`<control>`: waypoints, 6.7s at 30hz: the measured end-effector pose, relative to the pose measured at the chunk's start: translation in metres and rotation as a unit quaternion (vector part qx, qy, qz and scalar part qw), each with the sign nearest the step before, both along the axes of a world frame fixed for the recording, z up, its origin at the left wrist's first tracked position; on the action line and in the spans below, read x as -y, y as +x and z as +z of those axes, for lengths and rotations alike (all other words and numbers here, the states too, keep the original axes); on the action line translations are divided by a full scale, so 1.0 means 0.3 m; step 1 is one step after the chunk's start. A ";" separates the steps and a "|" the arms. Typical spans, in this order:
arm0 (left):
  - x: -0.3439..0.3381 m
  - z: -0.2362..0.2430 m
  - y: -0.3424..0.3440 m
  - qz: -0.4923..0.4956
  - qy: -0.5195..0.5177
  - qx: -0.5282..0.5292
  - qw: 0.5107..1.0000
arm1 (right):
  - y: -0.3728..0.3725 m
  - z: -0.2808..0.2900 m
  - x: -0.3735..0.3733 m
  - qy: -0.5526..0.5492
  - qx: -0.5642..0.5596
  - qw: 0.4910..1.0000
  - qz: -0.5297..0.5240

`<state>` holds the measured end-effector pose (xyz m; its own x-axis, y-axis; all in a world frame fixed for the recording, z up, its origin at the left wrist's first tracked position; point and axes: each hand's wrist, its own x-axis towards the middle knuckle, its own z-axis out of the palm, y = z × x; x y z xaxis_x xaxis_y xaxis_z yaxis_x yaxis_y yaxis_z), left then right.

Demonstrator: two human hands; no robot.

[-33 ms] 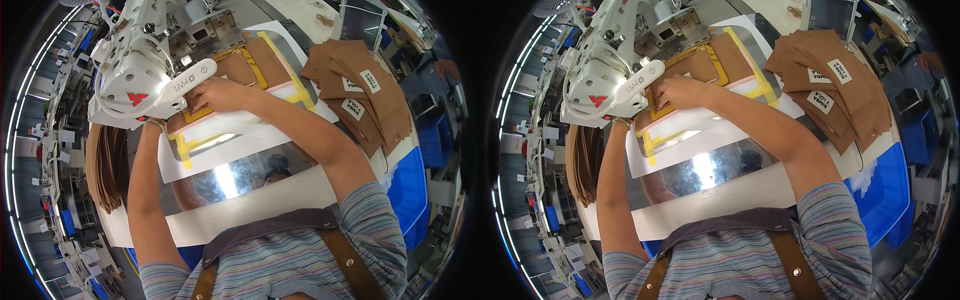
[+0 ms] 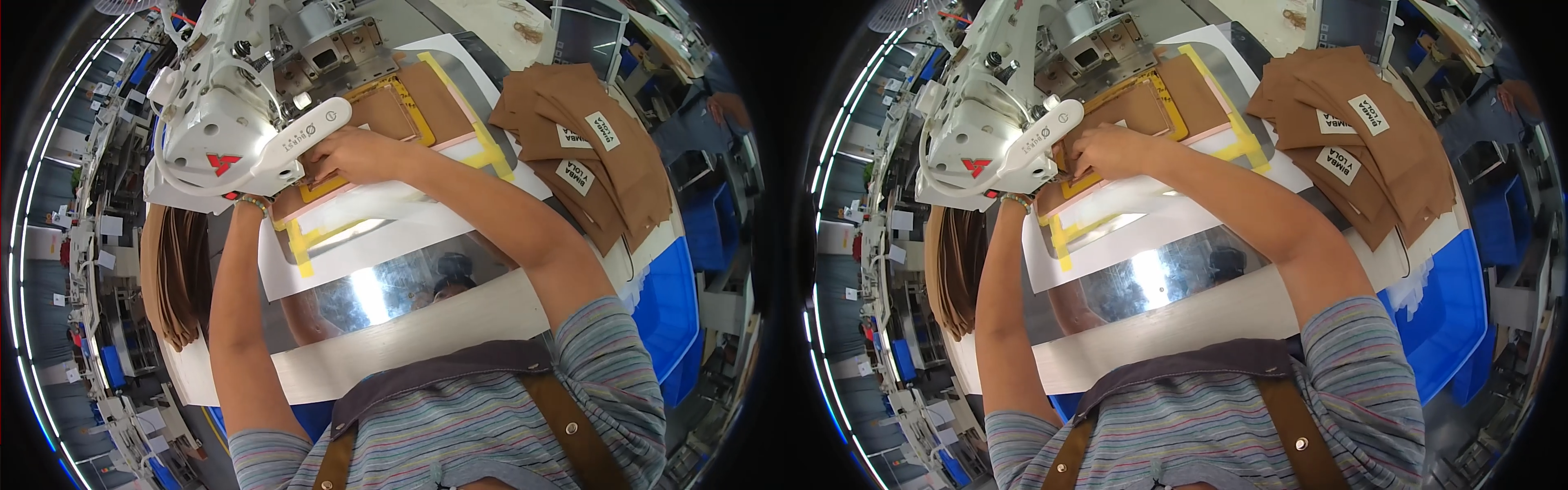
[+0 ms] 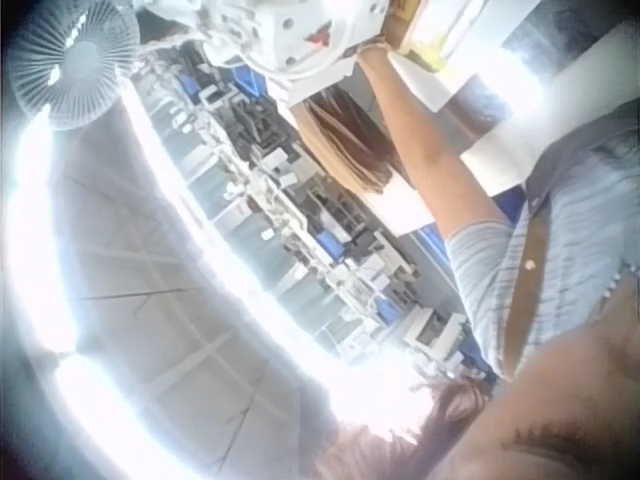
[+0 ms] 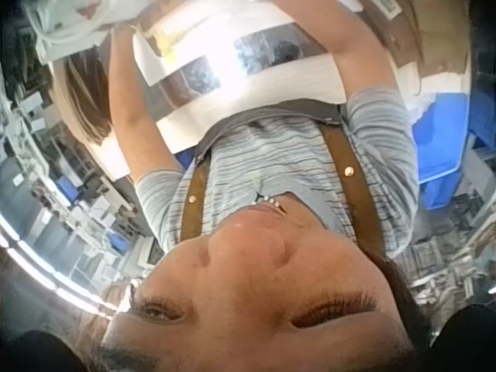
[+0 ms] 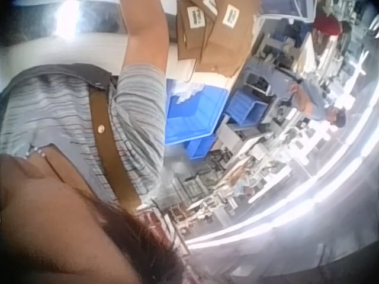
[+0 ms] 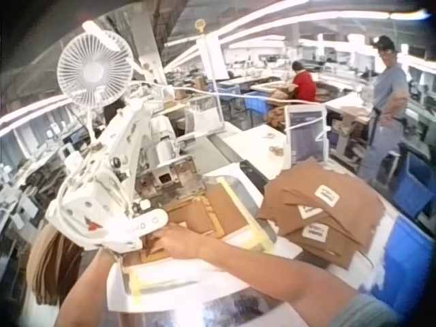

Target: Sewing brand labels onto brown fabric pieces using an industrial sewing machine.

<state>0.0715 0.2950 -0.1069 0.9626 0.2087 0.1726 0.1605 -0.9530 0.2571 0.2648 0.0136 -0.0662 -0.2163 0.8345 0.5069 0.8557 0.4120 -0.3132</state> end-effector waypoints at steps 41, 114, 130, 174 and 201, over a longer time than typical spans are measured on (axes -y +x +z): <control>0.482 0.280 -0.302 0.113 -0.117 0.024 0.986 | -0.044 0.124 0.058 -0.146 0.034 0.988 -0.029; 0.820 0.300 -0.131 -0.063 0.051 -0.004 0.997 | -0.058 0.114 0.357 -0.003 0.230 0.963 -0.138; 0.774 0.295 -0.195 -0.045 0.034 0.025 0.998 | -0.176 0.091 0.241 0.031 0.200 0.972 -0.118; 0.728 0.331 -0.424 -0.074 -0.052 -0.008 0.996 | -0.359 0.154 0.394 -0.018 0.086 0.996 0.002; 0.581 0.311 -0.277 -0.061 0.008 -0.010 0.998 | -0.261 0.124 0.345 -0.035 0.068 0.994 -0.073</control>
